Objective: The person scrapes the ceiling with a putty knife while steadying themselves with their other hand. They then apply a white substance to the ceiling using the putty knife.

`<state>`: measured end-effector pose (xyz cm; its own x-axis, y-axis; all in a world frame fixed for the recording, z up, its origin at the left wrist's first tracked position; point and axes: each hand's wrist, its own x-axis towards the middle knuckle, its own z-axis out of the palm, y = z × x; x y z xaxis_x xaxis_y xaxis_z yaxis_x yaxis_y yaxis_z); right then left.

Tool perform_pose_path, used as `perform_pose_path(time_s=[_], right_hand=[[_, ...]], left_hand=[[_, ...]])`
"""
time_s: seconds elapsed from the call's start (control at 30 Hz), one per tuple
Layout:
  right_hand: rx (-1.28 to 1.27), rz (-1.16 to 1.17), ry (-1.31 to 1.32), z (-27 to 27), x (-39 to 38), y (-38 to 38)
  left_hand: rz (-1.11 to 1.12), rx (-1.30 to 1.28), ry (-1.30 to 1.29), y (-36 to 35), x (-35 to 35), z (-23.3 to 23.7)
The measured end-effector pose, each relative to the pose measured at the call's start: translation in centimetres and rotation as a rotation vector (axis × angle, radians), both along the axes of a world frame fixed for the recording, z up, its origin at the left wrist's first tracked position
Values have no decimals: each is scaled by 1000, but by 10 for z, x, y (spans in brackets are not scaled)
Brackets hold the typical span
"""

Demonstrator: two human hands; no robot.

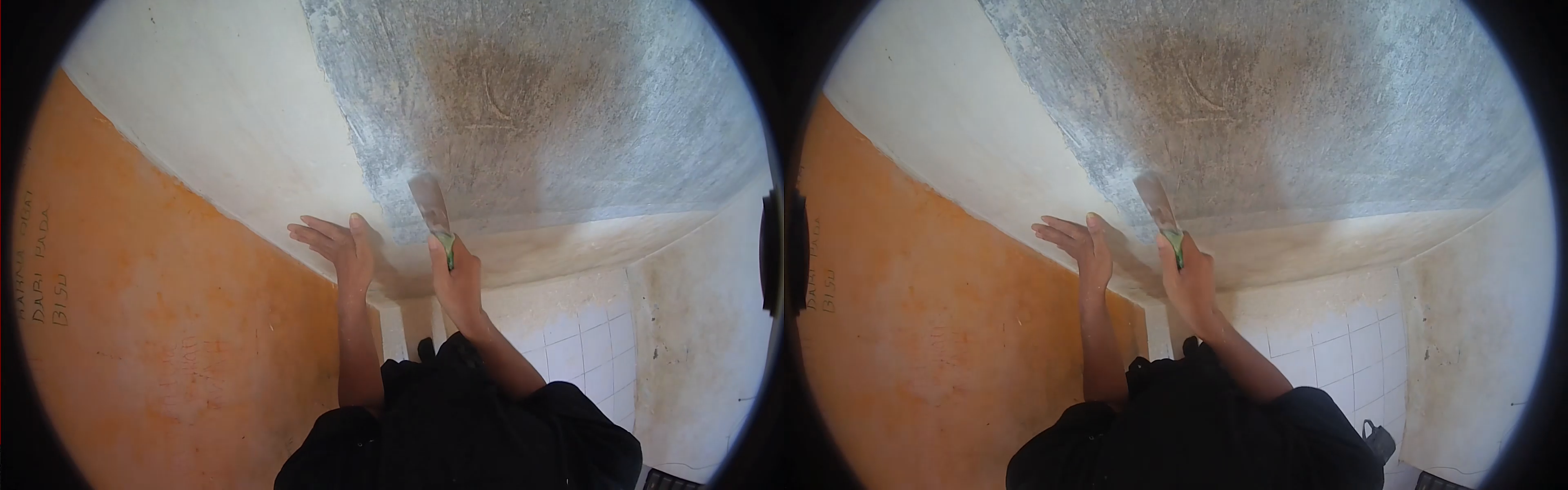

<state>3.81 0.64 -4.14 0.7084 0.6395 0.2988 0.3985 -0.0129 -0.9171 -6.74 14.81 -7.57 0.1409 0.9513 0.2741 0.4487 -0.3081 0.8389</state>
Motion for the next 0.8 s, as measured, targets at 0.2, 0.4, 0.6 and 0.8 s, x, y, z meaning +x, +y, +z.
perform_pose_path(time_s=[0.2,0.4,0.6,0.8], right_hand=[[-107,52,34,8,3,0],[-48,69,13,14,-2,4],[-67,63,0,18,-8,3],[16,93,-78,27,-11,14]], left_hand=[[-23,35,10,2,-5,-4],[-50,30,-51,-1,-5,-2],[-40,19,-26,2,-6,-4],[-21,-2,-9,1,-4,-5]])
